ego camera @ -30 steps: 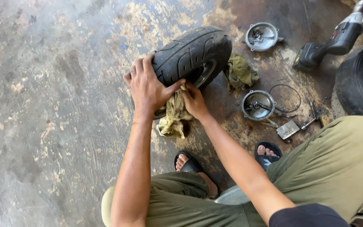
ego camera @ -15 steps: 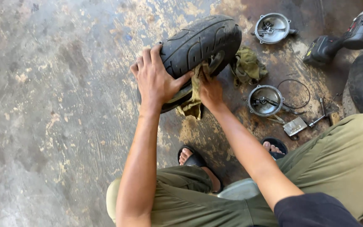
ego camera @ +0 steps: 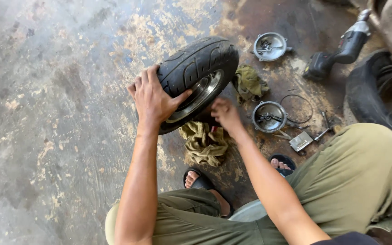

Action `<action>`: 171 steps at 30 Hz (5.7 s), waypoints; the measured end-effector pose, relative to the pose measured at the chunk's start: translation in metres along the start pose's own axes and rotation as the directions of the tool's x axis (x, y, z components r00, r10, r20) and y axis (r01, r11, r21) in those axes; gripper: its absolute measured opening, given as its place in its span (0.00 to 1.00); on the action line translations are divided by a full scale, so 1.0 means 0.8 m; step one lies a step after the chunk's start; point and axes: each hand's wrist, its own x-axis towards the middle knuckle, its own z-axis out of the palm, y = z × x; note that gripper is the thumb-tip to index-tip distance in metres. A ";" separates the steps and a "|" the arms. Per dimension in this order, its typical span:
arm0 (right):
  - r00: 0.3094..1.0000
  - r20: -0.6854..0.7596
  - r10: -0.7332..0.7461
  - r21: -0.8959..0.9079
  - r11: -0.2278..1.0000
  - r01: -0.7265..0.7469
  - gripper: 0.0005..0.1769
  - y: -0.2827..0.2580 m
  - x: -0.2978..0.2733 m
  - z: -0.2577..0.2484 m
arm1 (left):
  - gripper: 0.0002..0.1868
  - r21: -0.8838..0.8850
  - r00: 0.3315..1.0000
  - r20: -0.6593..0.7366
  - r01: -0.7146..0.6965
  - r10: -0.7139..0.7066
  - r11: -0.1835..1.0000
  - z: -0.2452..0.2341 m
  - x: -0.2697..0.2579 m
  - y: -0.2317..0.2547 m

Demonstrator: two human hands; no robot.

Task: The person wipes the inner and outer surfaces of a motorcycle wheel with a cloth, rotating the wheel to reach different areas. The person then lifts the wheel and positions it near the motorcycle.

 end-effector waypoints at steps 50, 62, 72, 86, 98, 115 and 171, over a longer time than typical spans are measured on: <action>0.970 -0.082 -0.230 -0.098 0.970 0.222 0.45 -0.263 -0.015 -0.259 | 0.38 -0.964 0.869 0.266 0.225 -0.417 -0.145 0.117 -0.116 -0.007; 0.911 -0.349 -0.219 -0.031 0.974 0.222 0.43 -0.329 -0.191 -0.386 | 0.32 -0.992 0.924 0.119 0.127 -0.363 -0.002 0.028 -0.139 0.133; 0.742 -0.459 -0.489 -0.059 0.850 0.523 0.37 -0.296 -0.273 -0.515 | 0.37 -0.998 0.982 -0.038 -0.028 -0.187 0.057 0.002 -0.149 0.280; 0.544 -0.729 -0.415 -0.177 0.882 0.437 0.35 -0.200 -0.415 -0.624 | 0.41 -0.980 0.975 0.180 0.189 0.132 -0.067 0.094 -0.143 0.373; 0.454 -0.887 -0.086 0.037 0.966 0.256 0.54 -0.121 -0.492 -0.666 | 0.53 -0.871 0.879 0.409 0.296 0.244 0.392 0.107 -0.192 0.492; 0.331 -0.943 0.007 0.122 0.938 0.325 0.49 -0.112 -0.481 -0.828 | 0.53 -0.799 0.733 0.484 0.148 0.478 0.583 0.105 -0.116 0.663; 0.277 -0.925 0.262 0.355 0.855 0.379 0.26 -0.096 -0.540 -0.775 | 0.50 -0.866 0.618 0.466 0.173 0.633 0.469 0.177 -0.096 0.764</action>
